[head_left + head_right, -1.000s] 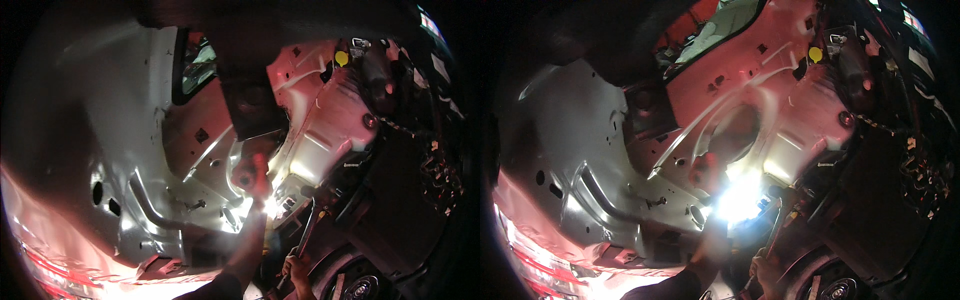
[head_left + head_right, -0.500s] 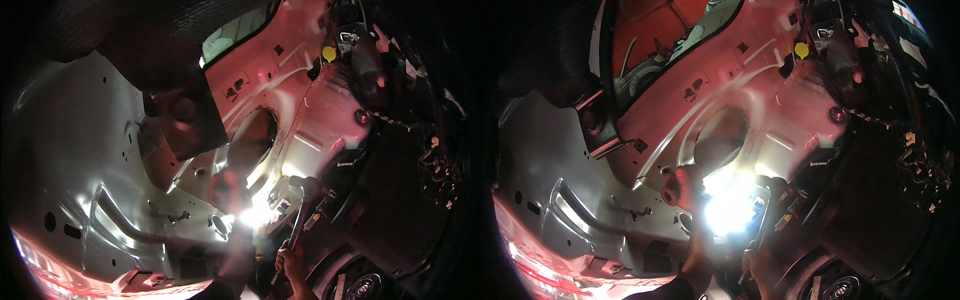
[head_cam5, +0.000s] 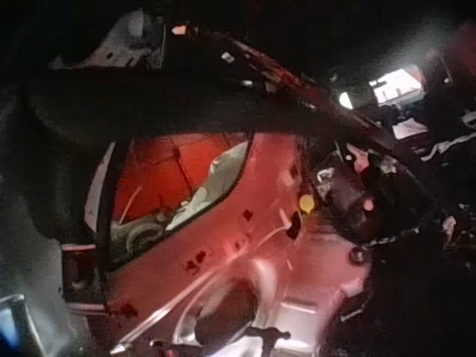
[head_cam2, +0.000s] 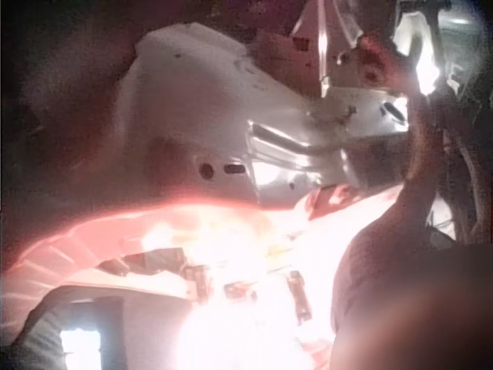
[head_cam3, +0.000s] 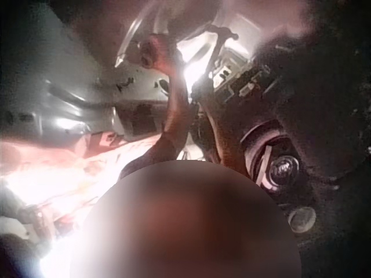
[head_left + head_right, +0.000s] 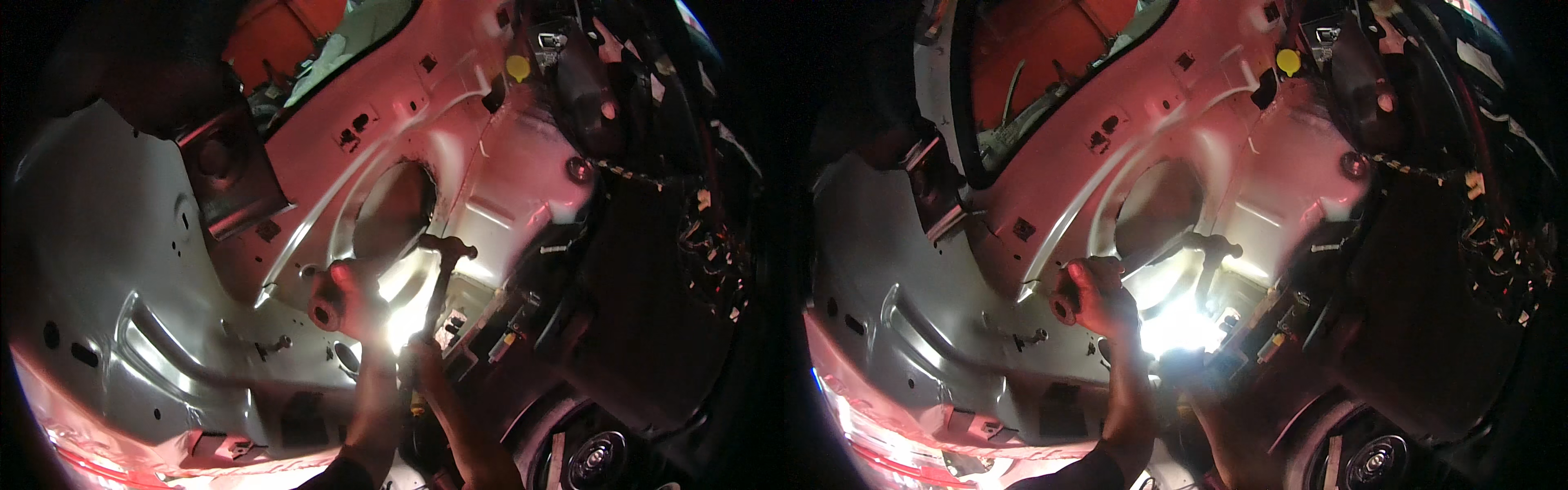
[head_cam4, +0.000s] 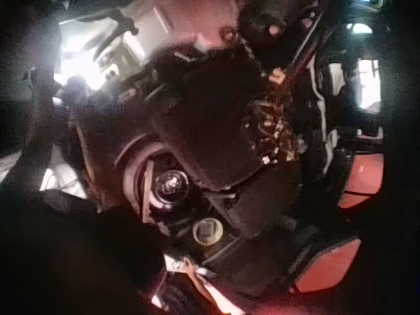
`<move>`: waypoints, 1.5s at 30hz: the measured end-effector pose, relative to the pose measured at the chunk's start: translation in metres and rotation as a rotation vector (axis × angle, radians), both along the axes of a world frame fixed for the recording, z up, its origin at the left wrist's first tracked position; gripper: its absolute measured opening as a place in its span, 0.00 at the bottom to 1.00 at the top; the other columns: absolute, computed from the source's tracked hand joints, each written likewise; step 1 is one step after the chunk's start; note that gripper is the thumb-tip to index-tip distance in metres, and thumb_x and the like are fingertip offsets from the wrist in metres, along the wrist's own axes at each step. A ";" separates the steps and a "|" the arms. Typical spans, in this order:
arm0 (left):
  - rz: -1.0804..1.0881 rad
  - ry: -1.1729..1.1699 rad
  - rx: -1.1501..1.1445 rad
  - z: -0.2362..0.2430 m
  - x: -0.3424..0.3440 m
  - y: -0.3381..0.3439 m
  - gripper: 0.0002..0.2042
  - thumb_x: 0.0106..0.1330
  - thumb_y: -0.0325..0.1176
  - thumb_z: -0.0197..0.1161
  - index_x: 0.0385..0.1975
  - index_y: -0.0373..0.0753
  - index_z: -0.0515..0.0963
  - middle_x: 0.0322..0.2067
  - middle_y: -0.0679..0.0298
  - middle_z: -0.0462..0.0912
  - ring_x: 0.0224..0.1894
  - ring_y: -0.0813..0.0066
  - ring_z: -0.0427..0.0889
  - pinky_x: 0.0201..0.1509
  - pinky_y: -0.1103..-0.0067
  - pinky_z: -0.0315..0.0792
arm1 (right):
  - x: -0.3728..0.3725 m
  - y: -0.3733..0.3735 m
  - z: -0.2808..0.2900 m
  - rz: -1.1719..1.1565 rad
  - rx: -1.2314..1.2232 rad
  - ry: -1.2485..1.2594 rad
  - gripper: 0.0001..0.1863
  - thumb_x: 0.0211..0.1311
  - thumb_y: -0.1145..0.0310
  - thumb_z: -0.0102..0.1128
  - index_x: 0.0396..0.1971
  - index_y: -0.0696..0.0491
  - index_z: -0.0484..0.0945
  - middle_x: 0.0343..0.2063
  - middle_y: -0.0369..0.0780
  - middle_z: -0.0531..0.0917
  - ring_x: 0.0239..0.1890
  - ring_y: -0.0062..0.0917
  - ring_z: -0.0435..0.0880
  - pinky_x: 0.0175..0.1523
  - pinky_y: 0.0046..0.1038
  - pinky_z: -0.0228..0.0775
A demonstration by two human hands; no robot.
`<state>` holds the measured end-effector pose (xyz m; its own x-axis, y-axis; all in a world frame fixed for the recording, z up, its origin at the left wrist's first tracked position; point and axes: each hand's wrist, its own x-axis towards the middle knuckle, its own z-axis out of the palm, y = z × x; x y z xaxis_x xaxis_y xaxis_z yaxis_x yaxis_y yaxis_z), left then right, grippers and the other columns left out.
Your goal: The person removes a plastic trim panel from the interior of a car door, then uses a work light and a hammer to tap and adjust the metal door frame around the wheel well area. The person repeatedly repositions the light and strikes the frame with the hammer while working inside the open door.
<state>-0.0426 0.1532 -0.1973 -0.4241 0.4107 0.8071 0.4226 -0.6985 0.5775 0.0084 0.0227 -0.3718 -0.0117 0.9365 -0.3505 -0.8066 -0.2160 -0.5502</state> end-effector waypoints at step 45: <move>-0.274 -0.286 -0.046 0.014 -0.027 -0.017 0.18 0.75 0.30 0.57 0.19 0.43 0.64 0.13 0.69 0.63 0.17 0.77 0.61 0.26 0.74 0.62 | 0.038 -0.110 0.022 0.110 -0.148 -0.013 0.08 0.55 0.80 0.56 0.30 0.50 0.70 0.13 0.33 0.66 0.09 0.21 0.64 0.13 0.30 0.60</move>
<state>-0.0695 0.1366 -0.1830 -0.4988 0.5730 0.6503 0.0421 -0.7334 0.6784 0.0462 -0.0871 -0.3501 -0.1052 0.8680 -0.4852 -0.7666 -0.3816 -0.5164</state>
